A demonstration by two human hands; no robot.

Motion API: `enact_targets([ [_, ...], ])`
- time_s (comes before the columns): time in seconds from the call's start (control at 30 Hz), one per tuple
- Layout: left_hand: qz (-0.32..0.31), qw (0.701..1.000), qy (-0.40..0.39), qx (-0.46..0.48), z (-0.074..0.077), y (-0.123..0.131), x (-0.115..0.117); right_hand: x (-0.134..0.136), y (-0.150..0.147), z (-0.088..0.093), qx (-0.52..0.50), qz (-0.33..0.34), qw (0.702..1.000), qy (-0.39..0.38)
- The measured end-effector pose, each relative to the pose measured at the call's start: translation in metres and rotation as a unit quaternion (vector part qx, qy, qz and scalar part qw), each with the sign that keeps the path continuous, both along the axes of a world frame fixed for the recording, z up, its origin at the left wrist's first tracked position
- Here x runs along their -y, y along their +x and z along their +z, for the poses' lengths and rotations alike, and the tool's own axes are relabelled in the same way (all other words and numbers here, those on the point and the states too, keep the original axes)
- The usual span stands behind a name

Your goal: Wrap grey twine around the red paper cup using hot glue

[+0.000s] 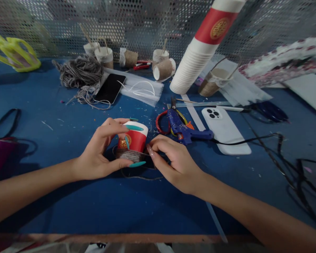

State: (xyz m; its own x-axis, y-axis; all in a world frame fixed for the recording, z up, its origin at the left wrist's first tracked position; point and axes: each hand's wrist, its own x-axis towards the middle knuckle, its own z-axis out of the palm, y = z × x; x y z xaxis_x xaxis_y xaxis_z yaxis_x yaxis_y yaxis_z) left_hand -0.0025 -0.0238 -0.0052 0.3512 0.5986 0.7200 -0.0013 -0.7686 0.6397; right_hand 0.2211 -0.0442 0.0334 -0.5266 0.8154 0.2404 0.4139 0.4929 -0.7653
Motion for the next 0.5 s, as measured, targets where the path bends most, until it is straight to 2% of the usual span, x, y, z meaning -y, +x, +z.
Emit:
enact_targets([
  [0.5,0.004,1.000,-0.010,-0.007,0.0003,-0.0018,0.0005,0.0012,-0.0019,-0.0072,0.014,0.007,0.998,0.058],
])
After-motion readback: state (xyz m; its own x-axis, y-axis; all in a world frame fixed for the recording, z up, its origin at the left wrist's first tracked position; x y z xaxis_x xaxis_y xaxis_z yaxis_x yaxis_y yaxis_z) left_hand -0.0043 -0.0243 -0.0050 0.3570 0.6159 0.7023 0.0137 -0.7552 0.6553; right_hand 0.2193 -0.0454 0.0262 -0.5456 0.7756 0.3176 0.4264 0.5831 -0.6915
